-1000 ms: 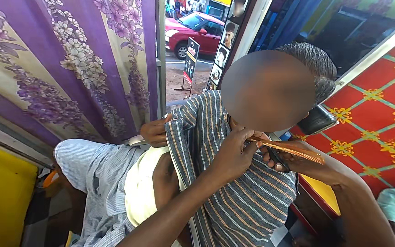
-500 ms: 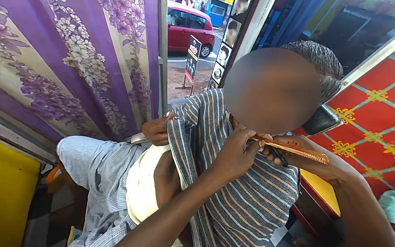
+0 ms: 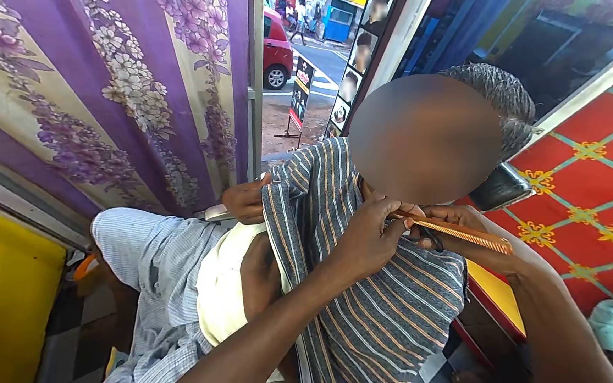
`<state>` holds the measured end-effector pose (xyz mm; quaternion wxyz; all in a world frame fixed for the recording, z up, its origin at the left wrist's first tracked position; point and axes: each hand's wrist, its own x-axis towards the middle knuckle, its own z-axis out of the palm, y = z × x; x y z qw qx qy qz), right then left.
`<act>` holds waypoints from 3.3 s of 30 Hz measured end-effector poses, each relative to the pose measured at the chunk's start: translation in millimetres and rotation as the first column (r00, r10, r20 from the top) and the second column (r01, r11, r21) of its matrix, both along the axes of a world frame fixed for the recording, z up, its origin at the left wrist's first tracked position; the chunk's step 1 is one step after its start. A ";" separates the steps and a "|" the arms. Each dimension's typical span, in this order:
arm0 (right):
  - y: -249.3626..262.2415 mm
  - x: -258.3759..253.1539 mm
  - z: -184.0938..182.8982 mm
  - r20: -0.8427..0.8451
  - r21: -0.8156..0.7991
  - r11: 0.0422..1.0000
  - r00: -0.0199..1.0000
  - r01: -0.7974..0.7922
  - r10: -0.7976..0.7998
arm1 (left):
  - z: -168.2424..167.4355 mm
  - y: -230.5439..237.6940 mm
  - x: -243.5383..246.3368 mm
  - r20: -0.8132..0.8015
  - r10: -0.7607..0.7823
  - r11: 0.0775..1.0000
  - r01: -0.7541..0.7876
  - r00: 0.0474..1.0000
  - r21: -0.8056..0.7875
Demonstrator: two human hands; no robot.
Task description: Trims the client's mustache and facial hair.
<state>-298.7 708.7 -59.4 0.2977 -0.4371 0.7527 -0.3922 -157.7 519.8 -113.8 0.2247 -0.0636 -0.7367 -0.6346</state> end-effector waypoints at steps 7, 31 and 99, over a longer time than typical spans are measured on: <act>0.6 0.4 -2.1 -0.039 0.002 0.999 0.998 0.042 -0.042 | -0.6 0.0 -1.3 -0.006 0.000 1.000 0.000 1.000 -0.001; 16.8 4.8 5.1 0.016 0.131 0.991 1.000 -0.012 0.010 | 1.8 -3.3 1.0 -0.014 0.002 1.000 -0.001 1.000 0.022; -18.6 10.0 21.2 -0.044 0.056 0.996 0.996 0.076 -0.074 | 3.1 -8.7 -1.7 -0.036 0.014 0.999 -0.012 0.999 0.053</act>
